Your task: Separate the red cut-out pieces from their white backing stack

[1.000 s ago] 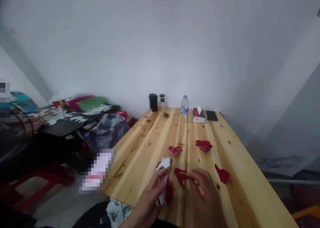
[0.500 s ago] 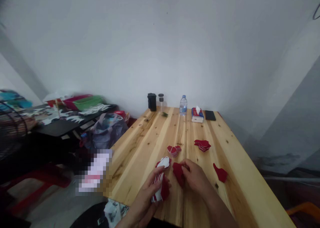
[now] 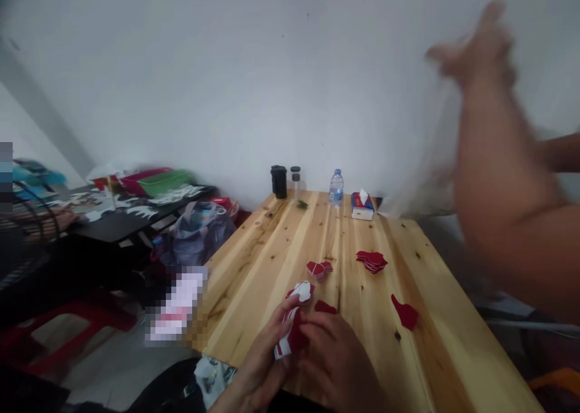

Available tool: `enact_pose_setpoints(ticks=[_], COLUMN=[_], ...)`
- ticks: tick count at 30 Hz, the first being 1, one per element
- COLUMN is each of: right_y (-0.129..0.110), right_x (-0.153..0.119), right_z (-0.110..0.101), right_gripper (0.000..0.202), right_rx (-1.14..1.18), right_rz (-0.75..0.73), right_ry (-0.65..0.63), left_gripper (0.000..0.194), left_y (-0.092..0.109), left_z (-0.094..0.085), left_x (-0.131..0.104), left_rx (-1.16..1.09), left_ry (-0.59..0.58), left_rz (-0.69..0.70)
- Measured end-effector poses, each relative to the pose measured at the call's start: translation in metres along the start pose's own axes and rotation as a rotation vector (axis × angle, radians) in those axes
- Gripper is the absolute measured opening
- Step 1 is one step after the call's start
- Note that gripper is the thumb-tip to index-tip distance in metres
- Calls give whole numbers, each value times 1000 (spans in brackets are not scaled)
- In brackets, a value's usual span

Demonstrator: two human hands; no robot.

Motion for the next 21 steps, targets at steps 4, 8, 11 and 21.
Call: enact_pose_setpoints(ticks=[4, 8, 11, 21], right_y=[-2, -4, -1, -4], right_x=[-10, -17, -25, -37], right_z=[4, 6, 6, -5], right_gripper=[31, 34, 33, 33], right_rx=[-94, -134, -133, -156], right_rz=[-54, -40, 68, -74], right_ry=[92, 153, 217, 348], left_gripper=[49, 50, 49, 50], left_y=[-4, -4, -3, -11], left_z=[1, 7, 15, 27], left_x=[-3, -7, -10, -14], left_rx=[34, 100, 138, 170], left_ry=[-8, 49, 97, 111], left_rz=[5, 40, 80, 117])
Point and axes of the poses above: each hand's wrist, its own x-axis towards the middle knuckle, its own z-axis out of the palm, y = z × x, the point moved 5 cm from there along x, towards the middle knuckle, and after that the axes turned 13 degrees about y, right-handed, at the moved point
